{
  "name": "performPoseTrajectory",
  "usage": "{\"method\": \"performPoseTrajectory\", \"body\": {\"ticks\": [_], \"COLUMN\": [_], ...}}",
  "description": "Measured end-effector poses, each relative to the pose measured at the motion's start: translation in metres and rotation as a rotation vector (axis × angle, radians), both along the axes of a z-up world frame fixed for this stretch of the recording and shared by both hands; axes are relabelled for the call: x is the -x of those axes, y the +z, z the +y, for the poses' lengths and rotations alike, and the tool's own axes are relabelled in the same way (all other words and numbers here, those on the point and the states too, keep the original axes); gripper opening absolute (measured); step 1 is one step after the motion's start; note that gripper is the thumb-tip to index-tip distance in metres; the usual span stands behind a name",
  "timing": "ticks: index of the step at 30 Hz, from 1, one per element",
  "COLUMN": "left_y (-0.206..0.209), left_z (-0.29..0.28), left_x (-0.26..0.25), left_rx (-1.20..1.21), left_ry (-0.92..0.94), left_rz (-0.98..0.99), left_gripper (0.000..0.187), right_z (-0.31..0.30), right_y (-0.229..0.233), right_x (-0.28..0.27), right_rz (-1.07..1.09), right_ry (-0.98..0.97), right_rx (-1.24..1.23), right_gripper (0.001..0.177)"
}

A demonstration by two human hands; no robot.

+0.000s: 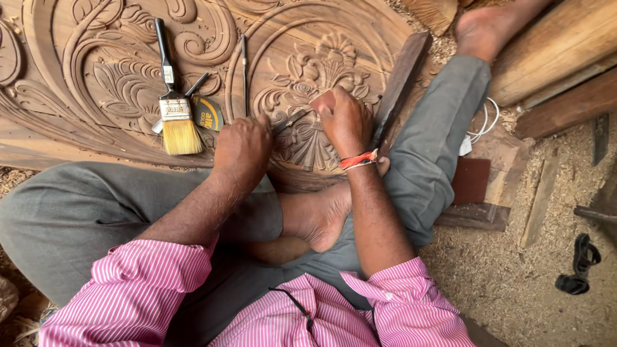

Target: The person is carving a floral design into a wooden panel using a chisel and mallet. They are also seen brushing away wood shavings and sanding the surface with a sanding block.

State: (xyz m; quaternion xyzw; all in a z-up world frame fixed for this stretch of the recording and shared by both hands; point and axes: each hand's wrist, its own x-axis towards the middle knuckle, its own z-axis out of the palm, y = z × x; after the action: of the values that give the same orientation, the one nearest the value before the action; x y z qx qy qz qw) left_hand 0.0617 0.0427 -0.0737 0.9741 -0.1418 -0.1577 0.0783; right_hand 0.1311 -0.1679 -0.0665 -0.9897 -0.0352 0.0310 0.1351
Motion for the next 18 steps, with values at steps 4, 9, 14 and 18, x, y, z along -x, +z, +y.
{"method": "performPoseTrajectory", "body": {"ticks": [4, 9, 14, 18], "left_y": [0.001, -0.003, -0.022, -0.041], "left_z": [-0.009, -0.017, -0.022, -0.020], "left_x": [-0.011, -0.015, -0.013, -0.005], "left_rx": [0.018, 0.027, -0.014, 0.071], "left_ry": [0.049, -0.009, -0.042, 0.111], "left_rz": [-0.002, -0.079, 0.013, -0.036], "left_gripper": [0.016, 0.023, 0.020, 0.019], "right_z": [0.011, 0.012, 0.010, 0.015], "right_y": [-0.003, -0.010, -0.004, -0.005], "right_x": [0.003, 0.002, -0.002, -0.005], "right_rz": [-0.033, -0.160, -0.052, -0.117], "right_ry": [-0.021, 0.173, 0.187, 0.308], "right_rx": [-0.099, -0.113, -0.088, -0.216], "right_gripper": [0.034, 0.038, 0.036, 0.020]}}
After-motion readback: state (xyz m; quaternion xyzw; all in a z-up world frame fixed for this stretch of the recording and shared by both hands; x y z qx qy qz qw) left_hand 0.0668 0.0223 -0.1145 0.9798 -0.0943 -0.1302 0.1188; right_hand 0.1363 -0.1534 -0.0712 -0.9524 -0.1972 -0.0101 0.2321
